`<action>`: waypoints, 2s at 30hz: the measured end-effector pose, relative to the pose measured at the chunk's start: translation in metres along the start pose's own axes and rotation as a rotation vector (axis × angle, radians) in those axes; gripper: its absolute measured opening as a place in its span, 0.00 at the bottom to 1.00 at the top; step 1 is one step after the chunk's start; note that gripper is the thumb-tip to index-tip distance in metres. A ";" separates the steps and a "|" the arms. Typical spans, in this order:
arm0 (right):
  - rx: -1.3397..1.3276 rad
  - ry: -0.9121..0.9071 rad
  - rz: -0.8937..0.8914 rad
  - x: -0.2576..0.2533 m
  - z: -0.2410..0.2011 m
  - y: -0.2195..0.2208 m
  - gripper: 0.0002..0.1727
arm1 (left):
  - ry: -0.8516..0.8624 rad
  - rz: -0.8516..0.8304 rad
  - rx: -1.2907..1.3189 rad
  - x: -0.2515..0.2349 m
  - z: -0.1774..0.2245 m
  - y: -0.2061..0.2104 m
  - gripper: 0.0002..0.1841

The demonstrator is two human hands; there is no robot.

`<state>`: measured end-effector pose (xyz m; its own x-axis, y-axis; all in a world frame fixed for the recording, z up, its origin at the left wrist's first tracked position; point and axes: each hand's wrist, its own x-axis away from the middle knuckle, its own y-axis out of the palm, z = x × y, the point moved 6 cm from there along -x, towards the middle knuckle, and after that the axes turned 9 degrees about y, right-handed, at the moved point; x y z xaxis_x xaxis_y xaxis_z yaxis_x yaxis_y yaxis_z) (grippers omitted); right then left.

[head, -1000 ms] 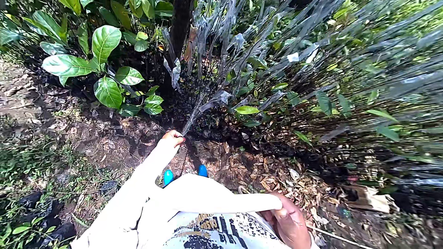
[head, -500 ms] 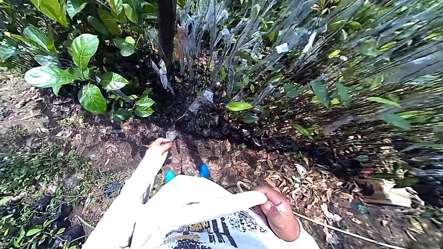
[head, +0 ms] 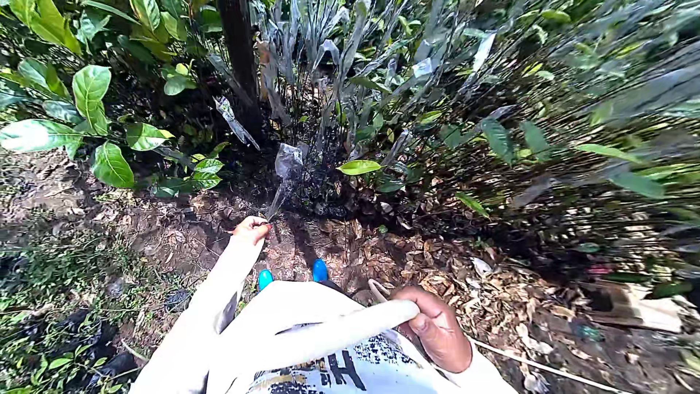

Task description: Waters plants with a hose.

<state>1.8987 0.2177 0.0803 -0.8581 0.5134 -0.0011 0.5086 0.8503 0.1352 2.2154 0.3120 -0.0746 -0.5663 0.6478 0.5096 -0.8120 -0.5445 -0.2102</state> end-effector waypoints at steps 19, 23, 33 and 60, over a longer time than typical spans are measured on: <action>-0.010 0.042 -0.161 -0.009 0.007 -0.042 0.17 | -0.123 0.108 0.077 0.039 -0.043 0.031 0.12; 0.003 0.031 -0.221 -0.016 0.007 -0.042 0.17 | -0.117 0.128 0.160 0.045 -0.044 0.035 0.11; 0.015 0.031 -0.250 -0.020 0.008 -0.045 0.17 | -0.127 0.198 0.198 0.051 -0.052 0.028 0.11; 0.064 0.034 -0.269 -0.002 0.014 -0.047 0.19 | -0.146 0.135 0.272 0.064 -0.076 0.058 0.09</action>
<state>1.8780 0.1786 0.0600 -0.9644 0.2646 0.0047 0.2642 0.9618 0.0720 2.1212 0.3624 -0.1172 -0.6239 0.4879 0.6105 -0.6524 -0.7552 -0.0632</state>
